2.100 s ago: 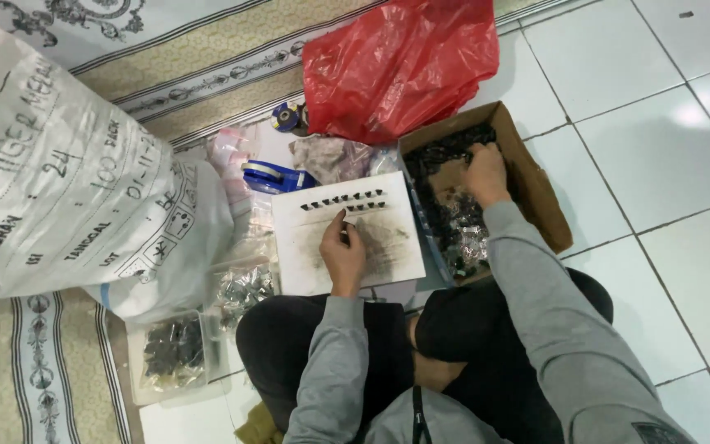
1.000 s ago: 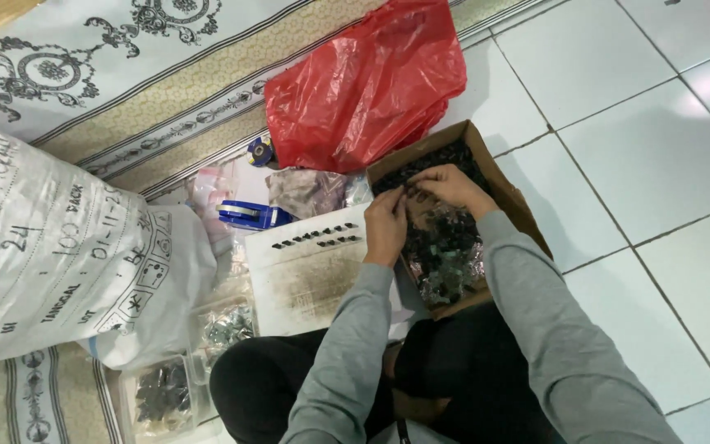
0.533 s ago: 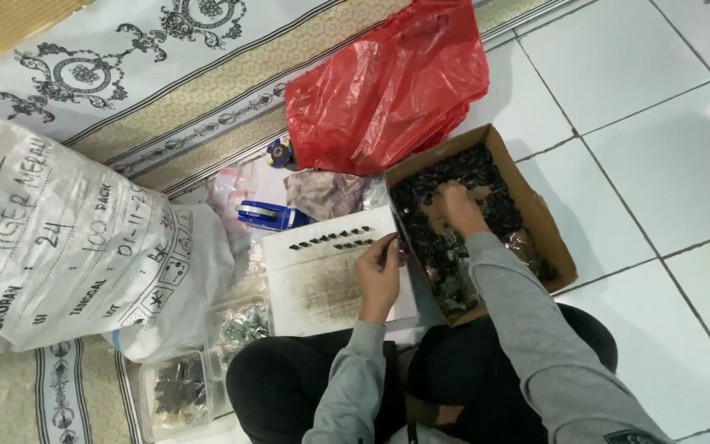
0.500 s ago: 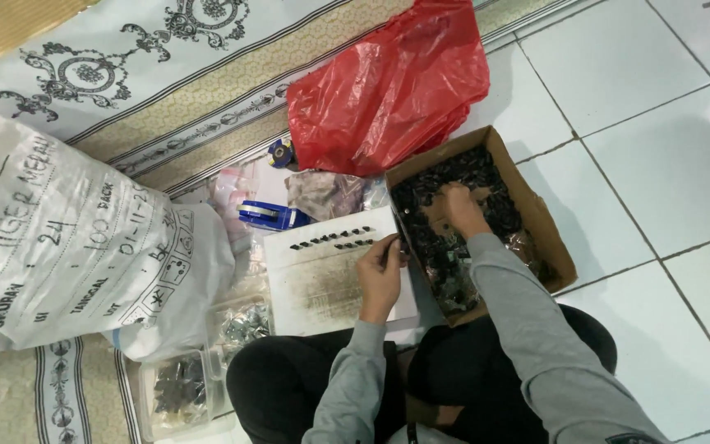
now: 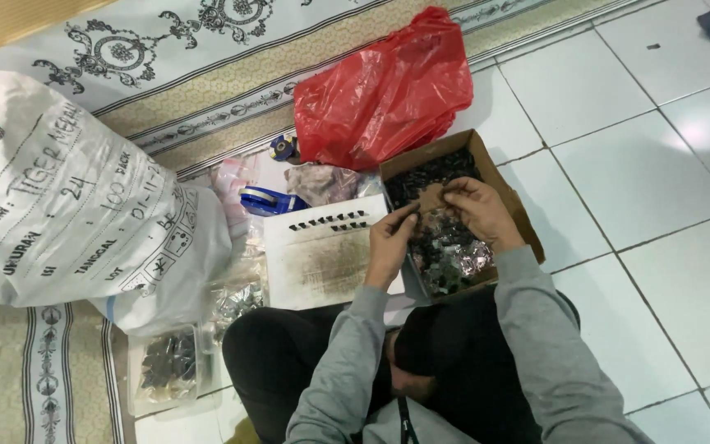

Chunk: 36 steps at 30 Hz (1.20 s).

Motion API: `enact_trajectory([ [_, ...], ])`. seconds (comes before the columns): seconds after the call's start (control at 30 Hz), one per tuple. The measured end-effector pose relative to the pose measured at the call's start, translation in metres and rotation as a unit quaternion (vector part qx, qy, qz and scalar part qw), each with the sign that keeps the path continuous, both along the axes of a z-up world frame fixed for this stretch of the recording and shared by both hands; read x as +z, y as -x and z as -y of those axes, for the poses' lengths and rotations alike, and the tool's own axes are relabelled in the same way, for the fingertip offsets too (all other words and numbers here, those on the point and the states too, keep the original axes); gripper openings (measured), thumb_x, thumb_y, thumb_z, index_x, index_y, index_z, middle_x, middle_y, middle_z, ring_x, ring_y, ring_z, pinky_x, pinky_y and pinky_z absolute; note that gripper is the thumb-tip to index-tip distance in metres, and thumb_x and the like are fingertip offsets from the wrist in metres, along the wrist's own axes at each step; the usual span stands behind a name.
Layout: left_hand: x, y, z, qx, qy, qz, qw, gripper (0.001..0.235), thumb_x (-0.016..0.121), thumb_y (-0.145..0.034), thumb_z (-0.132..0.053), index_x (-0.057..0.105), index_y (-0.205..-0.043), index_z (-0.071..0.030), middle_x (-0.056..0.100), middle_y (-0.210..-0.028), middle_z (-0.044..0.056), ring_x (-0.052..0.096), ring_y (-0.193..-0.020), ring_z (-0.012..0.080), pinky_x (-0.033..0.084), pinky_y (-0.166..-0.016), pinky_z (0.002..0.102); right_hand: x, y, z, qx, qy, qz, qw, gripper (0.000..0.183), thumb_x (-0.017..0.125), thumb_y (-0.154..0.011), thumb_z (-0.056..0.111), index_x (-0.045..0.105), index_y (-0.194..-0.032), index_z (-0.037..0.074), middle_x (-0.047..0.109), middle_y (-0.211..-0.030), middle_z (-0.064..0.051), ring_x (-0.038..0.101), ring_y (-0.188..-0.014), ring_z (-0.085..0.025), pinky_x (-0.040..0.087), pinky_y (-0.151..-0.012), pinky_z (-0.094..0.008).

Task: A person is seen sitting on the floor, sorting small metal components from a cardboard box into a white template tray and occasionally using a marker to mark the tray.

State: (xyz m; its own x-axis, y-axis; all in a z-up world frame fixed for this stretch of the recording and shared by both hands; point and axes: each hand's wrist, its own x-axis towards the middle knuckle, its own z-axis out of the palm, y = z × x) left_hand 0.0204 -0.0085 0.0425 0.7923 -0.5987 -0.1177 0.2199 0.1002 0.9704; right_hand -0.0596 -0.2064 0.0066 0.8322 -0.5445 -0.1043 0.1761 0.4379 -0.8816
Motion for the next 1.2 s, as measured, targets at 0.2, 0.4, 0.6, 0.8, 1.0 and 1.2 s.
enact_trajectory([
  [0.2, 0.011, 0.018, 0.020, -0.003, -0.041, -0.158, 0.987, 0.039, 0.066, -0.097, -0.018, 0.067, -0.128, 0.005, 0.062, -0.119, 0.025, 0.064, -0.100, 0.0247, 0.059, -0.087, 0.040, 0.035, 0.040, -0.045, -0.040, 0.120, -0.045, 0.991, 0.025, 0.078, -0.091, 0.001, 0.070, -0.114, 0.000, 0.073, -0.092, -0.010, 0.069, -0.078, -0.011, 0.062, -0.063, -0.028],
  [0.4, -0.028, 0.016, 0.014, -0.071, 0.055, -0.265, 0.960, 0.037, 0.069, -0.102, -0.018, 0.064, -0.129, 0.007, 0.061, -0.116, 0.023, 0.066, -0.097, 0.0229, 0.059, -0.086, 0.033, 0.037, 0.045, -0.064, -0.067, 0.291, 0.008, 0.955, 0.025, 0.088, -0.084, 0.002, 0.079, -0.107, 0.002, 0.070, -0.093, -0.011, 0.065, -0.093, -0.013, 0.056, -0.077, -0.030],
  [0.6, -0.017, 0.017, 0.009, -0.095, 0.046, -0.236, 0.966, 0.038, 0.068, -0.103, -0.012, 0.060, -0.130, 0.013, 0.059, -0.096, 0.014, 0.058, -0.083, 0.0160, 0.056, -0.077, 0.034, 0.072, 0.066, -0.080, -0.089, 0.364, -0.044, 0.926, 0.016, 0.079, -0.094, 0.009, 0.082, -0.109, 0.008, 0.075, -0.102, -0.015, 0.072, -0.094, -0.023, 0.057, -0.076, -0.038],
  [0.8, -0.013, 0.026, 0.016, -0.028, 0.025, -0.172, 0.984, 0.032, 0.070, -0.099, -0.004, 0.063, -0.123, 0.015, 0.066, -0.091, 0.020, 0.061, -0.077, 0.0178, 0.056, -0.072, 0.034, 0.086, 0.066, -0.089, -0.121, 0.436, -0.045, 0.891, 0.014, 0.073, -0.097, 0.005, 0.080, -0.109, 0.003, 0.073, -0.093, -0.017, 0.071, -0.078, -0.025, 0.056, -0.062, -0.036],
  [1.0, -0.012, 0.031, 0.016, -0.049, 0.029, -0.107, 0.993, 0.024, 0.062, -0.103, -0.004, 0.064, -0.121, 0.013, 0.064, -0.086, 0.018, 0.059, -0.076, 0.0171, 0.054, -0.069, 0.034, 0.094, 0.066, -0.096, -0.114, 0.474, -0.062, 0.871, 0.012, 0.069, -0.100, 0.005, 0.074, -0.110, 0.001, 0.069, -0.098, -0.017, 0.072, -0.087, -0.038, 0.060, -0.068, -0.043],
  [1.2, -0.005, 0.035, 0.017, -0.030, 0.062, -0.127, 0.989, 0.022, 0.063, -0.102, -0.003, 0.063, -0.119, 0.012, 0.065, -0.090, 0.016, 0.061, -0.078, 0.0151, 0.054, -0.069, 0.028, 0.088, 0.065, -0.091, -0.083, 0.500, -0.072, 0.859, 0.009, 0.064, -0.102, 0.003, 0.064, -0.110, -0.001, 0.062, -0.092, -0.020, 0.069, -0.086, -0.043, 0.059, -0.066, -0.050],
])
